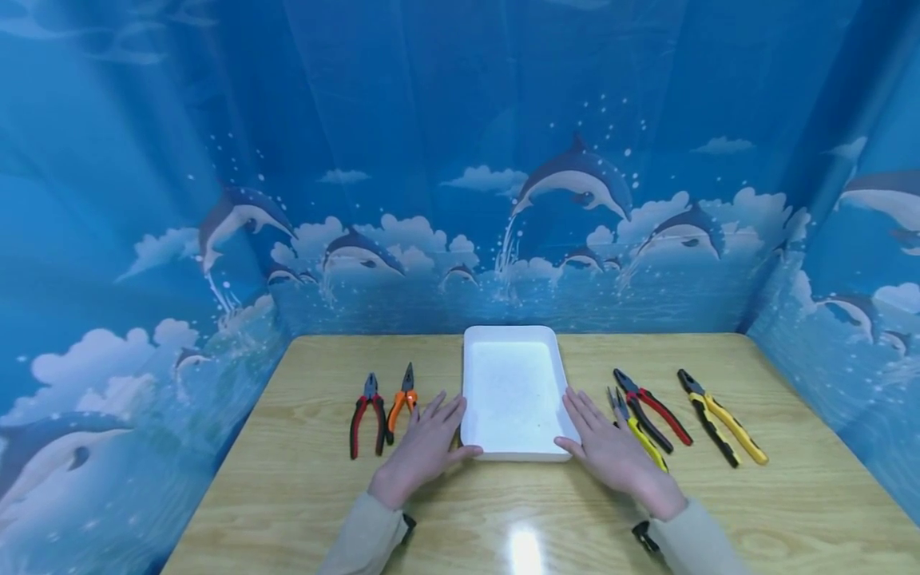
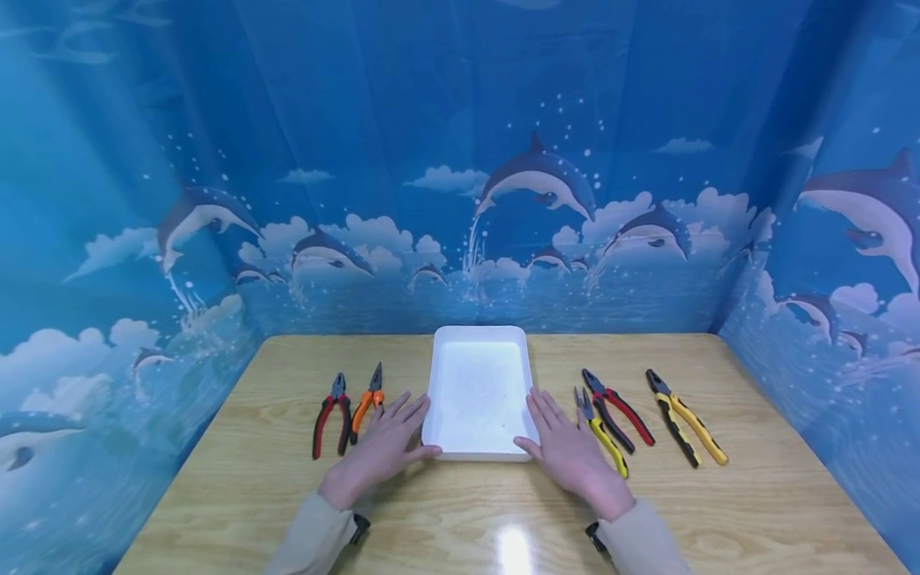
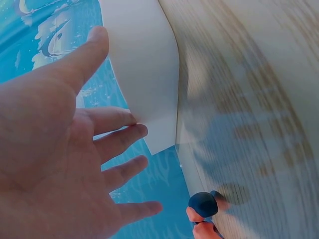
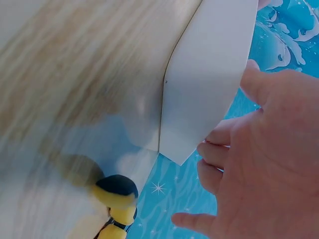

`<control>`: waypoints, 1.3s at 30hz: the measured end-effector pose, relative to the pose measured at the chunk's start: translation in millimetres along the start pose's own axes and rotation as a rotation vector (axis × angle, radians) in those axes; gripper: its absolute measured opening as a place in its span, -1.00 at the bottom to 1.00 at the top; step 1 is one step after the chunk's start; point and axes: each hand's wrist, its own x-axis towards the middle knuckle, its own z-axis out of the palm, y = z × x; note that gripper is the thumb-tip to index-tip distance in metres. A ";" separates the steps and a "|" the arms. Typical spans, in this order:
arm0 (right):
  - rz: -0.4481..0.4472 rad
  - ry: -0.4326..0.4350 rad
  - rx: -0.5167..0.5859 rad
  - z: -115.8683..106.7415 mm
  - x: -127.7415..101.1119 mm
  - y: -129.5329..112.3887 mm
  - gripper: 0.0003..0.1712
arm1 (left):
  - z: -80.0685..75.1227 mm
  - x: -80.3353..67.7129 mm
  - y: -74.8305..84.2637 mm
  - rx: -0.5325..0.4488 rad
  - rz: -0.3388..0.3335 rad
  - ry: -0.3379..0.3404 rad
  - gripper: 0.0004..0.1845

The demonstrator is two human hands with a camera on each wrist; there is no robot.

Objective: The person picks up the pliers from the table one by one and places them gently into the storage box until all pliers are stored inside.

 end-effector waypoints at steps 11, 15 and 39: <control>0.001 -0.005 -0.022 -2.7 -2.0 -3.5 -0.12 | -3.8 -1.4 1.8 -0.003 -0.003 -0.008 -0.07; -0.002 -0.001 -0.028 -3.0 -3.3 -4.0 -0.12 | -4.2 -1.3 2.3 -0.007 -0.001 -0.016 -0.07; 0.015 -0.009 -0.016 -1.3 -3.0 -6.7 -0.13 | -27.9 -8.8 -24.2 0.158 -0.106 0.470 -0.61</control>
